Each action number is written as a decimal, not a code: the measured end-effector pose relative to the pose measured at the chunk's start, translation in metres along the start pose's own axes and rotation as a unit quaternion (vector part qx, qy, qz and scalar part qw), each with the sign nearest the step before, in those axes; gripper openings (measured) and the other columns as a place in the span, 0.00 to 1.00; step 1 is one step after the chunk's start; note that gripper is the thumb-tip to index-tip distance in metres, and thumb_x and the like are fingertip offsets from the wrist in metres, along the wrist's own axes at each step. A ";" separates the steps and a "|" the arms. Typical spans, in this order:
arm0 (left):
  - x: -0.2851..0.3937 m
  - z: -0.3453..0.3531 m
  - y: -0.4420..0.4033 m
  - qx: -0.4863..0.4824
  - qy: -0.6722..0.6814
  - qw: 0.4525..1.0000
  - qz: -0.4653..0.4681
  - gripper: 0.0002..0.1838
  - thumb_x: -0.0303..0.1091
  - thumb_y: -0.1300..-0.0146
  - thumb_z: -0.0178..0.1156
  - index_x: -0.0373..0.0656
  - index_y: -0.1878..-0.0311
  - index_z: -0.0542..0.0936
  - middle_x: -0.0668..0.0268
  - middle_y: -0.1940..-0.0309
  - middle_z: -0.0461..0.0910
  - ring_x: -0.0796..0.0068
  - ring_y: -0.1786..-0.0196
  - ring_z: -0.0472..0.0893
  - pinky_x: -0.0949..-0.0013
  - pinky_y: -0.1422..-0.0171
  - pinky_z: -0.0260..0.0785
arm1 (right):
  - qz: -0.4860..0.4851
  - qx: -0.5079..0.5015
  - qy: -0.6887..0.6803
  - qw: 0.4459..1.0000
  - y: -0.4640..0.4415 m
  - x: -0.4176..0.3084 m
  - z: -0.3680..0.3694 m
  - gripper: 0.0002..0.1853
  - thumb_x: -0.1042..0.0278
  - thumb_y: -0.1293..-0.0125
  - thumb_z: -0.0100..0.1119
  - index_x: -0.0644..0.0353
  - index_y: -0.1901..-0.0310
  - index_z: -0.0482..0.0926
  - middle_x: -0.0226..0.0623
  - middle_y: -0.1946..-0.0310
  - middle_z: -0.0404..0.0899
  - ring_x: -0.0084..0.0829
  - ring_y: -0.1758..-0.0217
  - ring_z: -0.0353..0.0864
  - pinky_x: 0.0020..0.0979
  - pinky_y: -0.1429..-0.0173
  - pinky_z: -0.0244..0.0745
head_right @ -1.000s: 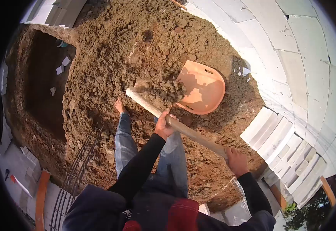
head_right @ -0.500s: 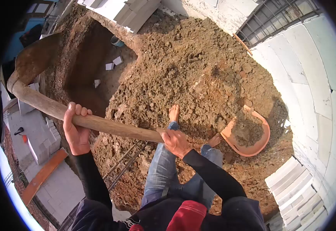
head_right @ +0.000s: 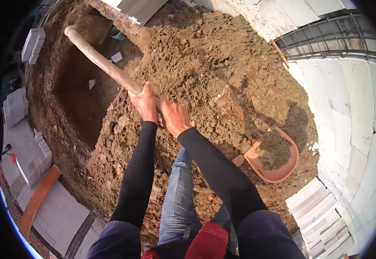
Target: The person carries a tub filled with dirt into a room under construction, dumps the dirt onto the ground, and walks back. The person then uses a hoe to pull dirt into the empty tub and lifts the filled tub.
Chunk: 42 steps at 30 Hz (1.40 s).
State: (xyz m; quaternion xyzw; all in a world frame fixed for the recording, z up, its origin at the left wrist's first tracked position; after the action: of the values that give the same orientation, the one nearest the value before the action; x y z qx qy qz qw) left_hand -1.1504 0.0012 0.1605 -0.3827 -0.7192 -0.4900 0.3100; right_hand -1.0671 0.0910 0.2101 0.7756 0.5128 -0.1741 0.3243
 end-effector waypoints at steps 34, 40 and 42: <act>0.462 -0.033 0.168 -0.074 0.091 0.905 0.409 0.23 0.34 0.36 0.70 0.27 0.47 0.74 0.53 0.54 0.80 0.62 0.46 0.83 0.63 0.39 0.78 | -0.204 0.335 -0.107 0.914 0.038 -0.073 -0.230 0.20 0.71 0.42 0.66 0.60 0.50 0.69 0.39 0.74 0.76 0.41 0.74 0.82 0.39 0.72 0.76; 0.398 0.049 0.071 0.014 0.001 0.861 0.508 0.23 0.31 0.42 0.70 0.24 0.51 0.73 0.53 0.60 0.81 0.66 0.61 0.84 0.64 0.59 0.81 | -0.187 0.346 -0.148 0.907 -0.097 -0.129 -0.275 0.08 0.69 0.33 0.54 0.59 0.55 0.70 0.42 0.73 0.84 0.41 0.68 0.88 0.38 0.68 0.81; 0.280 0.095 0.053 -0.012 0.005 0.913 0.409 0.22 0.31 0.42 0.70 0.25 0.51 0.73 0.55 0.62 0.81 0.65 0.62 0.84 0.62 0.58 0.80 | -0.110 0.259 -0.104 0.954 -0.089 -0.042 -0.210 0.07 0.68 0.33 0.55 0.59 0.57 0.71 0.41 0.73 0.84 0.39 0.69 0.88 0.35 0.70 0.80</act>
State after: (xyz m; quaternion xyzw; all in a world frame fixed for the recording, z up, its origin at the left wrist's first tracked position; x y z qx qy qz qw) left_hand -1.2555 0.1717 0.3840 -0.6444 -0.4926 -0.3310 0.4823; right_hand -1.1786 0.2286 0.3592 0.7494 0.4955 -0.4152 0.1431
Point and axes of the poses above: each hand's wrist, its own y-axis away from the middle knuckle, its own z-axis out of the palm, x = y × z, the point moved 5 cm from there along -y, towards the middle knuckle
